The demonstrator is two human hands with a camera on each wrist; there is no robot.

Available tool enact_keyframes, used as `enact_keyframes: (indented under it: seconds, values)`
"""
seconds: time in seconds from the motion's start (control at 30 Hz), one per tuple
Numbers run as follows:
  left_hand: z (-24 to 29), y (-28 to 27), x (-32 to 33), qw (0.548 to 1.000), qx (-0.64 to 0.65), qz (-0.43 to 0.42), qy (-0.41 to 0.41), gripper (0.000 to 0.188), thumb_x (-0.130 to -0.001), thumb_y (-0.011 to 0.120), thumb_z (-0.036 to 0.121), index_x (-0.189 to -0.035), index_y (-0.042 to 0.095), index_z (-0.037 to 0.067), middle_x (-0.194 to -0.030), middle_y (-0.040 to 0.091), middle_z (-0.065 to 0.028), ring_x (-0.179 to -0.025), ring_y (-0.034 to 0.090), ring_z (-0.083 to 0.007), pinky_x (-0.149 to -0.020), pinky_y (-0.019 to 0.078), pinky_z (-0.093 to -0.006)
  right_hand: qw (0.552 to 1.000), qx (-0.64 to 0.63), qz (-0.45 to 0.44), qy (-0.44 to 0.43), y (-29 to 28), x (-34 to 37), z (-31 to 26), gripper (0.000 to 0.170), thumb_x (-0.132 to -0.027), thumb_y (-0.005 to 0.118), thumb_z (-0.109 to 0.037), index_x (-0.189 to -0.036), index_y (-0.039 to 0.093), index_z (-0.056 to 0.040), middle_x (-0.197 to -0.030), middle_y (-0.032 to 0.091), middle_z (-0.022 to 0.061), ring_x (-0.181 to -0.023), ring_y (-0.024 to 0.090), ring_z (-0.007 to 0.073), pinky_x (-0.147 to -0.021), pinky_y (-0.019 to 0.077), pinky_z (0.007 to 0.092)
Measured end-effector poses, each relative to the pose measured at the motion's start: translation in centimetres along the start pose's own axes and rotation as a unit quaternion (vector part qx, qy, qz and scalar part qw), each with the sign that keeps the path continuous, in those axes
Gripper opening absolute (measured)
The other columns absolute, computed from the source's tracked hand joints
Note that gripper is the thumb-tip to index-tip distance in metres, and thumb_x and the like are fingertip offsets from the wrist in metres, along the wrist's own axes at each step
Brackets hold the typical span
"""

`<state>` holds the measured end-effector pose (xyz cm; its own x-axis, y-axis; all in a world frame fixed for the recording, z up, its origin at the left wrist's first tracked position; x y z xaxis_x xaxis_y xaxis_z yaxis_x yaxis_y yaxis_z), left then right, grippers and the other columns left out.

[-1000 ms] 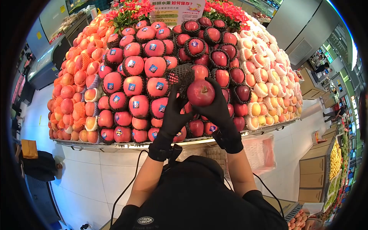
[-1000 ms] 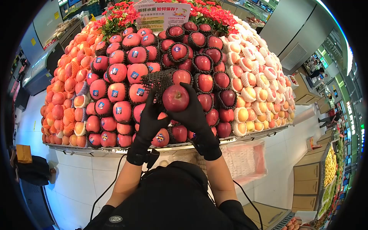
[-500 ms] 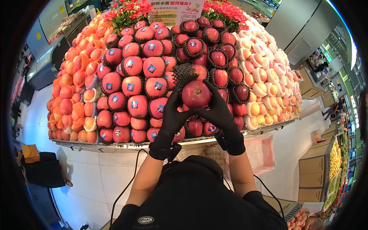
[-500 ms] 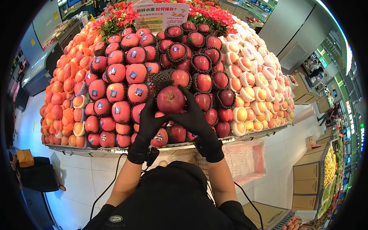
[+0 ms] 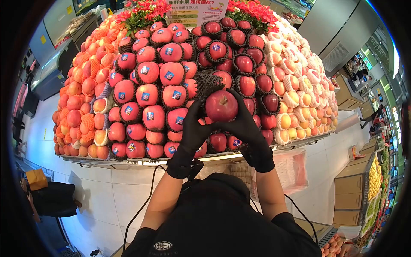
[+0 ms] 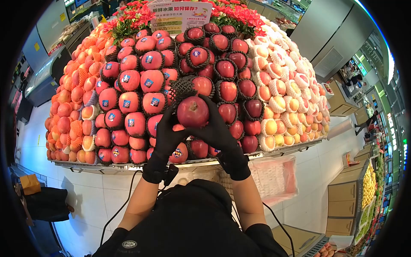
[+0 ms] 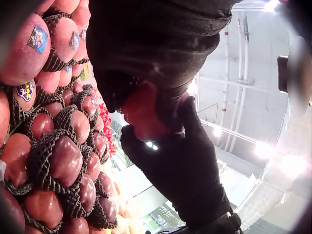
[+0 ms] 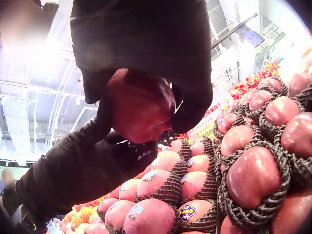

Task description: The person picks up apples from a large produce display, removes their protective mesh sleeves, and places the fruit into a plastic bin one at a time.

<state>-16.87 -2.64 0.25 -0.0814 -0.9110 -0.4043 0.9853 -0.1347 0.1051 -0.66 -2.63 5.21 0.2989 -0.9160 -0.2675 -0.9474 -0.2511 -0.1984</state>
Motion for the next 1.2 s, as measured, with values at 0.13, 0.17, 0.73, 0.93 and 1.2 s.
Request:
enact_keyframes:
  seconds: [0.13, 0.17, 0.73, 0.93, 1.2]
  values:
    - [-0.8, -0.1, 0.1, 0.996, 0.038, -0.021, -0.075, 0.075, -0.068, 0.083, 0.012, -0.132, 0.044, 0.003, -0.123, 0.056, -0.0109, -0.112, 0.054, -0.0189, -0.094, 0.0463, -0.0345, 0.999, 0.023, 0.004, 0.049, 0.0, -0.1, -0.4, 0.091, -0.068, 0.082, -0.015, -0.141, 0.029, -0.0055, -0.136, 0.041, 0.0137, -0.126, 0.042, 0.0224, -0.102, 0.0422, 0.0376]
    - [-0.9, -0.1, 0.0, 0.996, 0.038, -0.024, -0.075, 0.076, -0.068, 0.083, 0.013, -0.131, 0.044, 0.002, -0.123, 0.056, -0.011, -0.111, 0.054, -0.0189, -0.094, 0.0467, -0.0344, 0.997, 0.036, 0.006, 0.062, 0.0, -0.1, -0.4, 0.092, -0.066, 0.082, -0.014, -0.141, 0.029, -0.0056, -0.137, 0.041, 0.0144, -0.126, 0.042, 0.0232, -0.103, 0.0413, 0.038]
    - [3.7, 2.1, -0.1, 0.993, 0.072, 0.092, -0.003, 0.072, -0.072, 0.078, 0.009, -0.134, 0.042, 0.001, -0.127, 0.052, -0.0123, -0.119, 0.049, -0.0225, -0.101, 0.041, -0.0364, 0.984, 0.023, 0.166, 0.062, 1.3, -0.6, 0.8, 0.075, -0.075, 0.076, -0.021, -0.136, 0.036, -0.0043, -0.128, 0.048, 0.0134, -0.118, 0.048, 0.0218, -0.093, 0.0466, 0.0339]
    - [0.3, 0.2, -0.8, 0.99, 0.135, 0.014, -0.035, 0.059, -0.075, 0.07, 0.001, -0.129, 0.046, -0.001, -0.12, 0.057, -0.0113, -0.111, 0.053, -0.019, -0.095, 0.0441, -0.0338, 0.989, -0.066, 0.124, 0.054, -0.7, 0.2, 1.5, 0.057, -0.088, 0.062, -0.026, -0.136, 0.04, -0.0041, -0.125, 0.05, 0.0108, -0.111, 0.051, 0.0177, -0.087, 0.0475, 0.0317]
    - [-1.5, -1.2, -1.2, 0.98, 0.167, -0.005, -0.11, 0.044, -0.081, 0.062, 0.001, -0.123, 0.051, -0.003, -0.118, 0.058, -0.0107, -0.108, 0.055, -0.0181, -0.094, 0.0443, -0.0319, 0.983, -0.091, 0.076, 0.138, -1.0, -0.1, 2.6, 0.043, -0.096, 0.048, -0.031, -0.128, 0.05, -0.002, -0.115, 0.058, 0.0068, -0.101, 0.056, 0.0141, -0.087, 0.0455, 0.029]
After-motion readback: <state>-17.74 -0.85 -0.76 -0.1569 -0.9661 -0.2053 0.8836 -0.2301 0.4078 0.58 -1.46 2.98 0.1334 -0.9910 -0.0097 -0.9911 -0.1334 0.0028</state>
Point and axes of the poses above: each hand's wrist, its own x-axis away from the middle knuckle, its own y-axis out of the palm, z = x × y, the point moved 1 cm from there along -x, towards the middle knuckle
